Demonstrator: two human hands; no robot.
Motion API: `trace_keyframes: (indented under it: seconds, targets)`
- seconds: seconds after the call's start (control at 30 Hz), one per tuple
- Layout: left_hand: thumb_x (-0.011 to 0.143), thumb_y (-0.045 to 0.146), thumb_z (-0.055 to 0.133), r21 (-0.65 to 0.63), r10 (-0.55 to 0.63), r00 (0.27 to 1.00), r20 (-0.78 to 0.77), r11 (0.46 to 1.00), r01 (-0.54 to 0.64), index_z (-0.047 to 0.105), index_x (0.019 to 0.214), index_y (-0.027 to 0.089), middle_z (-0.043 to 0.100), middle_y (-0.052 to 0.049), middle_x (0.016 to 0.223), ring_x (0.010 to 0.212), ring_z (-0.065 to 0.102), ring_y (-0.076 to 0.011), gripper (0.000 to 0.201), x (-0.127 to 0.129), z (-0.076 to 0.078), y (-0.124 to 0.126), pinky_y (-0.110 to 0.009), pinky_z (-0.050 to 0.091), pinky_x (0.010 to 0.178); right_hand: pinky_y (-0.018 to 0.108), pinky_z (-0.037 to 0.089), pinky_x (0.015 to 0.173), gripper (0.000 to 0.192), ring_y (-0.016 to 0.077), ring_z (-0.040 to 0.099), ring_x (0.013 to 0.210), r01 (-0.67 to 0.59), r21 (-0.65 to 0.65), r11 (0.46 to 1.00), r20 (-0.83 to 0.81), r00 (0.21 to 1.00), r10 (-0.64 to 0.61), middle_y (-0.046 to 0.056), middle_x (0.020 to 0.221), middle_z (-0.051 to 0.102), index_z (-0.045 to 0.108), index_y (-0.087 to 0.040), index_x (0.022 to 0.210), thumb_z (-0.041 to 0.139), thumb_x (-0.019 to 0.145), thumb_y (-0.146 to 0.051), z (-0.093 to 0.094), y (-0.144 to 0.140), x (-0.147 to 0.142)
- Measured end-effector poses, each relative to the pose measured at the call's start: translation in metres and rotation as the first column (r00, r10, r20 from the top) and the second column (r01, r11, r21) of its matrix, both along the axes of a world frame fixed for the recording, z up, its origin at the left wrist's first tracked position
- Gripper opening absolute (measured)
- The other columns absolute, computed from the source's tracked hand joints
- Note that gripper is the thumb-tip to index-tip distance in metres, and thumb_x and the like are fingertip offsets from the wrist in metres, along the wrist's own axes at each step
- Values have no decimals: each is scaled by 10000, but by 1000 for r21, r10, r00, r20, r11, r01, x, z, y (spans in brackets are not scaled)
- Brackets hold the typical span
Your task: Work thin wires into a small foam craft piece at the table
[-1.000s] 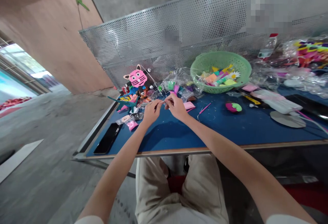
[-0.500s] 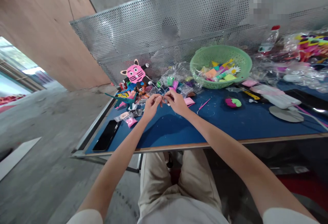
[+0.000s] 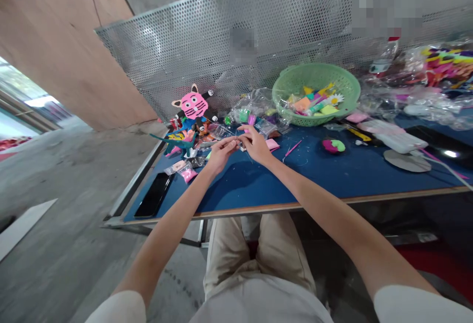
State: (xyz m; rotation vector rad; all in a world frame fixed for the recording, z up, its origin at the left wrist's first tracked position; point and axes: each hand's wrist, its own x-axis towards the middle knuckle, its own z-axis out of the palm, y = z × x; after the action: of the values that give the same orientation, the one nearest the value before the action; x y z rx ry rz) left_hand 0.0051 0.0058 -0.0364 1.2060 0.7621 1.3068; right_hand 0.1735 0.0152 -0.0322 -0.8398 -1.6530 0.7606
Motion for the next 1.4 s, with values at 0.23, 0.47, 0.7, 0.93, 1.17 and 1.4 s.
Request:
trace_keyframes:
  seconds: [0.23, 0.47, 0.7, 0.93, 1.17, 1.4]
  targets:
    - [630, 425, 906, -8, 0, 1000, -17, 1000, 0, 801, 979, 194, 779, -47, 898, 732, 660, -134, 431, -1, -7, 5, -319, 530, 787, 383, 555, 804, 228, 227, 689, 815, 44, 94, 995, 94, 994, -53, 49, 952, 747, 705, -245, 971, 537, 951, -398, -4, 5, 4]
    - [678, 431, 874, 34, 83, 993, -88, 996, -81, 812, 987, 206, 792, -66, 976, 788, 681, -163, 387, 4, -3, 5, -318, 535, 778, 382, 573, 773, 342, 203, 687, 734, 35, 76, 996, 63, 997, -40, 66, 1086, 755, 683, -244, 1222, 514, 972, -407, -8, 8, 4]
    - [711, 366, 871, -54, 202, 979, 15, 978, -201, 790, 1072, 175, 778, -51, 954, 742, 665, -134, 416, 6, -3, 3, -341, 541, 848, 394, 607, 768, 429, 236, 733, 779, 13, 70, 997, 12, 1000, -14, 62, 971, 776, 721, -248, 1220, 541, 959, -537, -10, 12, -2]
    - [721, 198, 858, -171, 44, 979, 198, 985, -9, 784, 1061, 147, 769, -68, 1000, 882, 690, -145, 351, 0, -1, 4, -320, 498, 948, 422, 607, 818, 371, 261, 751, 859, -23, 129, 991, 59, 998, 16, 56, 943, 782, 714, -249, 1188, 580, 951, -500, -11, 10, -8]
    - [690, 235, 884, -175, 21, 983, 182, 984, 12, 780, 1021, 179, 775, -47, 979, 817, 692, -129, 352, -1, -2, 3, -304, 529, 883, 438, 607, 842, 358, 256, 758, 837, -65, 138, 988, 108, 993, 50, 40, 894, 786, 651, -270, 1263, 568, 970, -456, -4, 4, -2]
    - [647, 380, 903, -12, 84, 991, 102, 996, -83, 772, 944, 187, 763, -32, 921, 746, 661, -120, 377, 0, 1, -3, -296, 539, 805, 406, 611, 875, 288, 245, 754, 944, -55, 245, 968, 110, 994, 28, 51, 1063, 778, 700, -262, 1161, 639, 928, -419, 6, -4, 3]
